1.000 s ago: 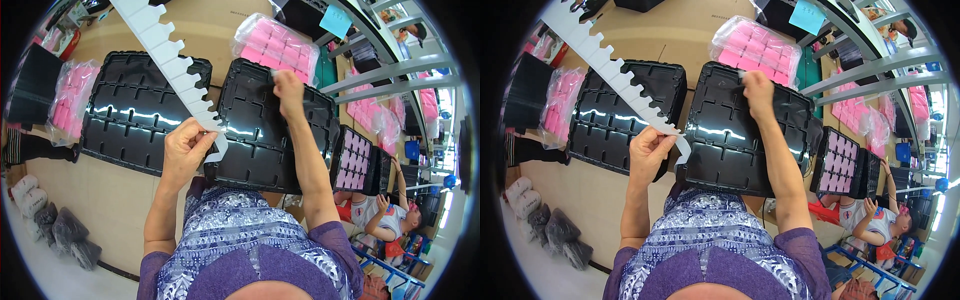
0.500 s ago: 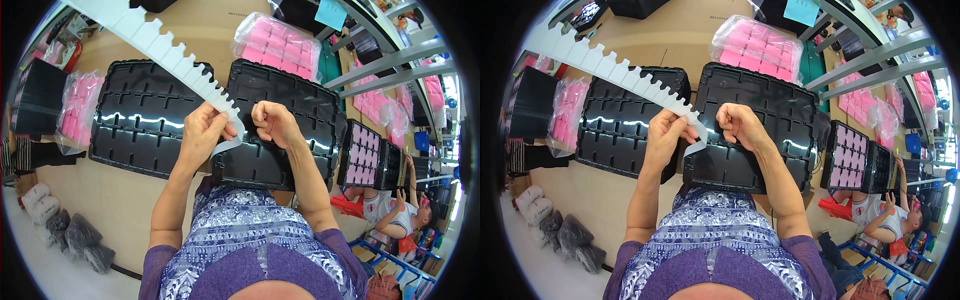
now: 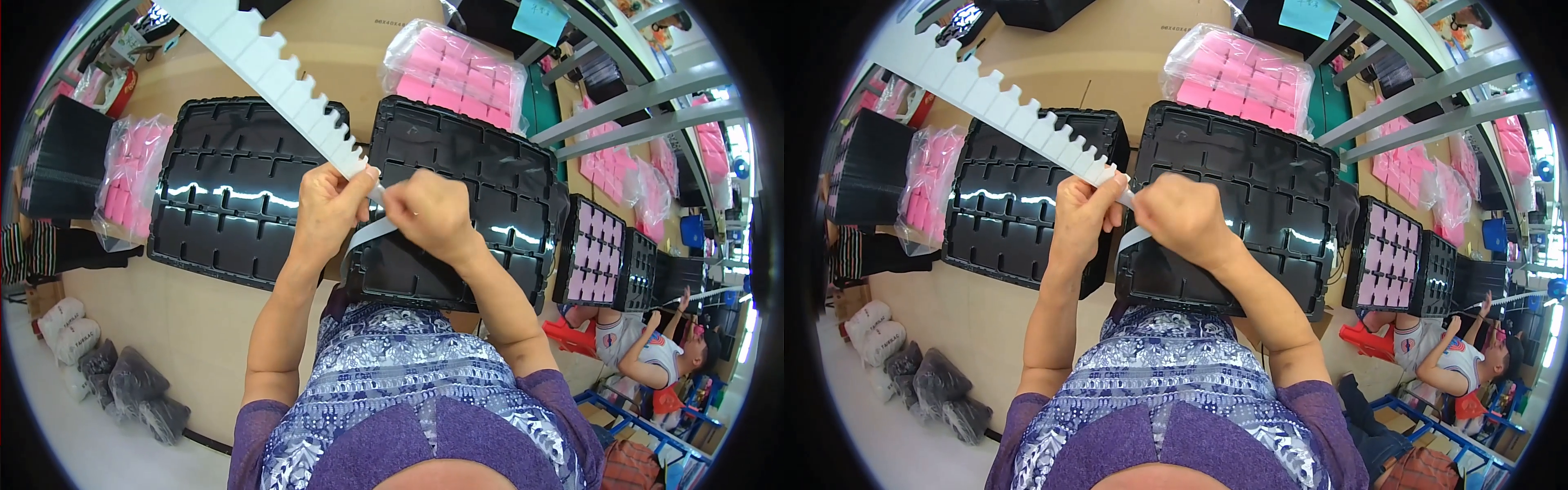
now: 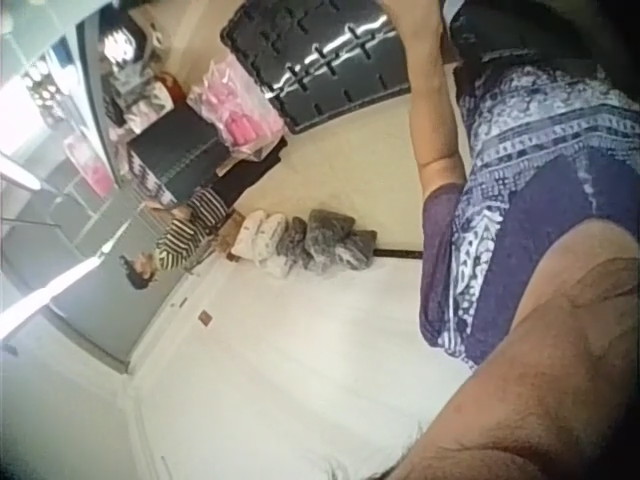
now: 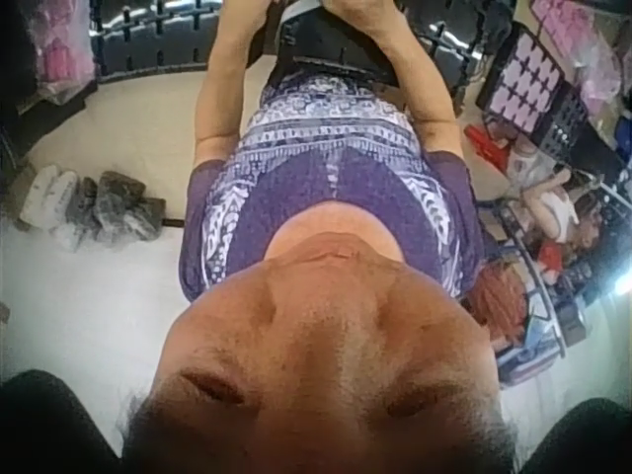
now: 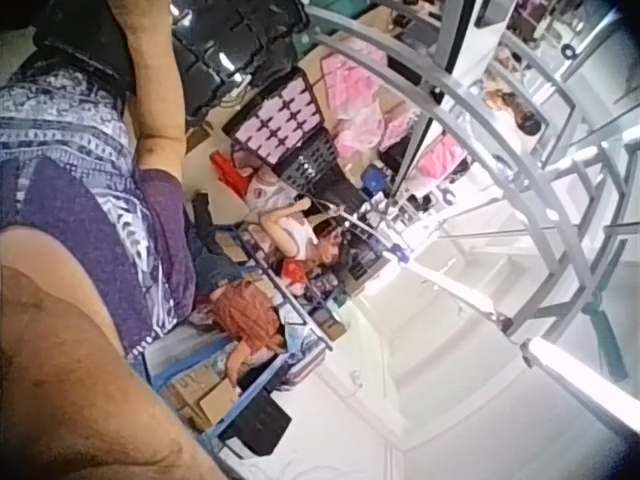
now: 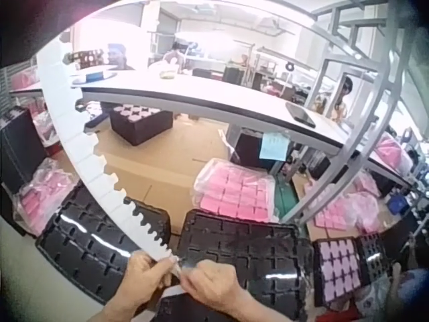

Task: The person places foam dividers into plastic trays by hand.

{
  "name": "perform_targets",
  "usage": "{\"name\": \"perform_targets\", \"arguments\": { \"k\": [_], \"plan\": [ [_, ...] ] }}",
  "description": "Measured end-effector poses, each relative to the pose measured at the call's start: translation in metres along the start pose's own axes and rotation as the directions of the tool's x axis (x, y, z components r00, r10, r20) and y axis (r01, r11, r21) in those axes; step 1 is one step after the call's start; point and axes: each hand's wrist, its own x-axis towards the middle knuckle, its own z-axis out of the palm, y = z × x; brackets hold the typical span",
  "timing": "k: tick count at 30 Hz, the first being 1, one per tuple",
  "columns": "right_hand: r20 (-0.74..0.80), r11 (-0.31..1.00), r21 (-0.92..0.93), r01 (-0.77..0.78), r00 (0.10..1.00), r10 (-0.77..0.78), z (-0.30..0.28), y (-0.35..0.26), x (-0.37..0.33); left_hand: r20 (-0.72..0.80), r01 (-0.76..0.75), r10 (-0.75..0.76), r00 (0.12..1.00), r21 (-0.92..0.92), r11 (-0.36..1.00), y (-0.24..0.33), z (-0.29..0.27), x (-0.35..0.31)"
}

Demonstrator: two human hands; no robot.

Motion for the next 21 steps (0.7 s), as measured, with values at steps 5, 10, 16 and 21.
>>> {"name": "perform_targets", "arguments": {
  "k": [5, 10, 16, 21],
  "plan": [
    [0.051, 0.991, 0.125, -0.05, 0.998, 0.044, -0.017, -0.002, -0.012, -0.106, -0.008, 0.037, 0.994, 0.265, 0.964, -0.013, 0.01, 0.001],
    [0.103, 0.444, 0.398, -0.803, 0.52, 0.848, -0.104, 0.075, -0.051, -0.083, -0.043, 0.119, 0.989, 0.615, 0.787, -0.019, -0.029, -0.027],
    [0.073, 0.476, -0.221, -0.851, 0.473, 0.878, -0.165, 0.181, -0.124, 0.242, 0.125, -0.232, 0.942, 0.387, 0.914, -0.023, -0.042, -0.031],
    [-0.003, 0.456, -0.55, -0.7, 0.548, 0.837, -0.146, 0.173, -0.113, 0.33, 0.039, -0.16, 0.93, 0.344, 0.938, -0.025, -0.02, -0.027]
  ]
}}
